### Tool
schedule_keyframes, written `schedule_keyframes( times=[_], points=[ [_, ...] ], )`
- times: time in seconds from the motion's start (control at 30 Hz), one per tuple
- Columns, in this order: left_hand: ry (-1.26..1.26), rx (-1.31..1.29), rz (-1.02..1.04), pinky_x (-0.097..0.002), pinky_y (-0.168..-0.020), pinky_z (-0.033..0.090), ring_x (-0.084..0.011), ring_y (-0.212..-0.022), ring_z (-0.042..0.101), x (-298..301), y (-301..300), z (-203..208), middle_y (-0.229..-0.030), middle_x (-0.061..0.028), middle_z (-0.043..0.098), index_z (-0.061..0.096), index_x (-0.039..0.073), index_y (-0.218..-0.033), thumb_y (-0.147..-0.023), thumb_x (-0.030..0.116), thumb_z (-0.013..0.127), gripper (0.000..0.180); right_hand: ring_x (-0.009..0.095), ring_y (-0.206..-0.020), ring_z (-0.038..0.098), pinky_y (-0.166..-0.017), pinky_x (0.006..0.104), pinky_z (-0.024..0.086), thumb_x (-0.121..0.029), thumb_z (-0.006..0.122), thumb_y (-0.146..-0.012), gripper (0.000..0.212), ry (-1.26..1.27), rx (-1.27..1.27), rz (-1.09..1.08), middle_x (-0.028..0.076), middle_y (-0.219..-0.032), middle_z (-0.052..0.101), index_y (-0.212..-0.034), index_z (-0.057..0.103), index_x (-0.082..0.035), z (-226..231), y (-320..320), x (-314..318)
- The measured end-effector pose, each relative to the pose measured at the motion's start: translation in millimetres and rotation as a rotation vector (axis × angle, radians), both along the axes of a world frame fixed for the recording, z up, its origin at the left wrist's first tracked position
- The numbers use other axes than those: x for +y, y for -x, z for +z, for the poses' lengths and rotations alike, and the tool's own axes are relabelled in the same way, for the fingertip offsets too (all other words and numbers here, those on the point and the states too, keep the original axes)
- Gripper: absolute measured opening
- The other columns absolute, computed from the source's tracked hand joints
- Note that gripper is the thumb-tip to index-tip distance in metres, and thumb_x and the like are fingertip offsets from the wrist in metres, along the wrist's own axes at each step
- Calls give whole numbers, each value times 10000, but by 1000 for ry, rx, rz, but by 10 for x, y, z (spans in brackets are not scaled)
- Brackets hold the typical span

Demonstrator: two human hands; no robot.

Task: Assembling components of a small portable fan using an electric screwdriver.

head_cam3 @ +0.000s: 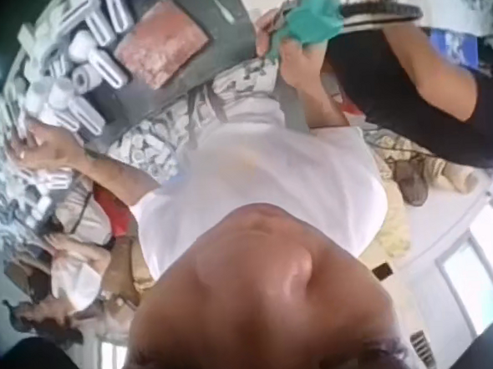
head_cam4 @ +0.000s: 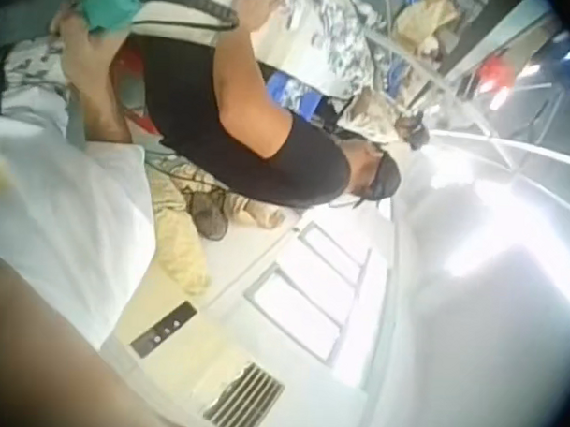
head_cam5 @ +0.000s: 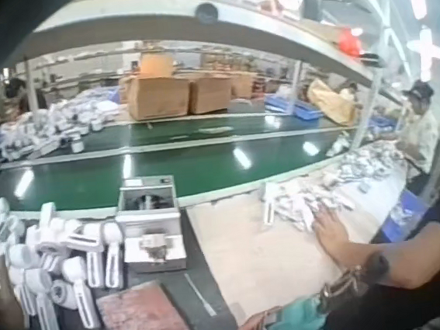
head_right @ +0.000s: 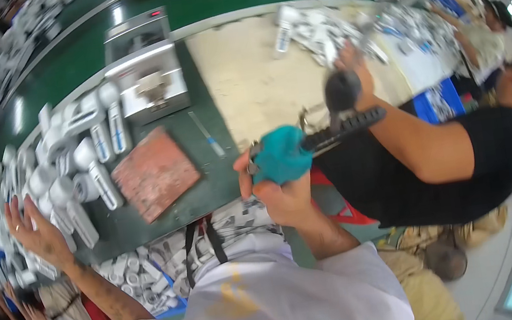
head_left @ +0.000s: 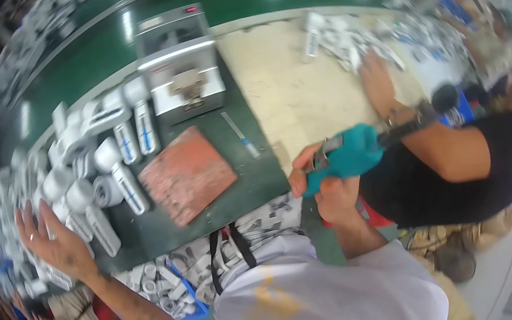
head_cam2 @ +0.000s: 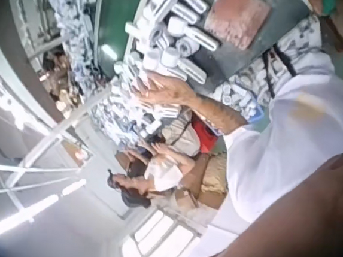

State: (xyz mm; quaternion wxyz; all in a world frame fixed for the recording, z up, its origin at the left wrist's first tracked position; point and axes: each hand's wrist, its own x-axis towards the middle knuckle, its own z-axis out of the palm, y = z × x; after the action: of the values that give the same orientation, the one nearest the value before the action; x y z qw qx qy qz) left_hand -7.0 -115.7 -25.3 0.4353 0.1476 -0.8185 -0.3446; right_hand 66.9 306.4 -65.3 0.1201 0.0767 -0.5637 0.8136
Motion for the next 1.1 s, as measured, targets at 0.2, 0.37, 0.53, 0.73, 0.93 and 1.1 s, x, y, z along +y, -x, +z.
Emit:
schedule_keyframes(
  times=[0.2,0.37,0.53,0.73,0.93,1.1],
  points=[
    [-52,-189,-1124,-377,-877,546,-275,-973,678,2814,557,356,-1121,-140,690,659,27,-1153,-917,229,718,316,196,-664,636,-575,319,499,-410,734,-915,579,-101,5,-207,151,-1049,648,-1190,488,36,101,-179,545],
    [166,-260,-1130,-442,-945,491,-313,-1085,610,4311,1614,-636,-1159,-137,624,600,33,-1197,-894,409,691,491,173,-689,636,-581,300,477,-258,779,-877,480,-30,0,-185,145,-1057,656,-1166,546,46,188,-238,476],
    [381,-384,-887,-460,-966,479,-318,-1158,566,5008,2045,-936,-1230,-121,586,595,51,-1209,-901,476,649,528,153,-688,634,-582,278,475,-279,816,-850,467,-72,-54,-214,98,-823,661,-1091,616,67,268,-354,594],
    [228,-370,-968,-482,-895,504,-307,-1092,602,4842,2038,-833,-1169,-114,604,606,39,-1164,-888,421,670,475,173,-690,649,-586,303,507,-357,817,-856,556,-70,-24,-297,143,-945,682,-1137,573,56,232,-367,809],
    [251,-36,-1124,-443,-797,529,-340,-878,672,3659,1229,-456,-973,-135,666,662,20,-1048,-906,214,704,245,185,-692,652,-590,318,510,-356,793,-870,582,-146,-41,-271,165,-1043,669,-1191,495,26,124,-161,836],
    [216,-451,-1078,-435,-873,528,-351,-987,679,2424,367,-46,-1050,-150,690,686,33,-1068,-912,213,708,239,170,-695,612,-588,289,451,-519,692,-919,676,-268,-98,-256,127,-857,642,-1178,553,90,338,116,512]
  ],
)
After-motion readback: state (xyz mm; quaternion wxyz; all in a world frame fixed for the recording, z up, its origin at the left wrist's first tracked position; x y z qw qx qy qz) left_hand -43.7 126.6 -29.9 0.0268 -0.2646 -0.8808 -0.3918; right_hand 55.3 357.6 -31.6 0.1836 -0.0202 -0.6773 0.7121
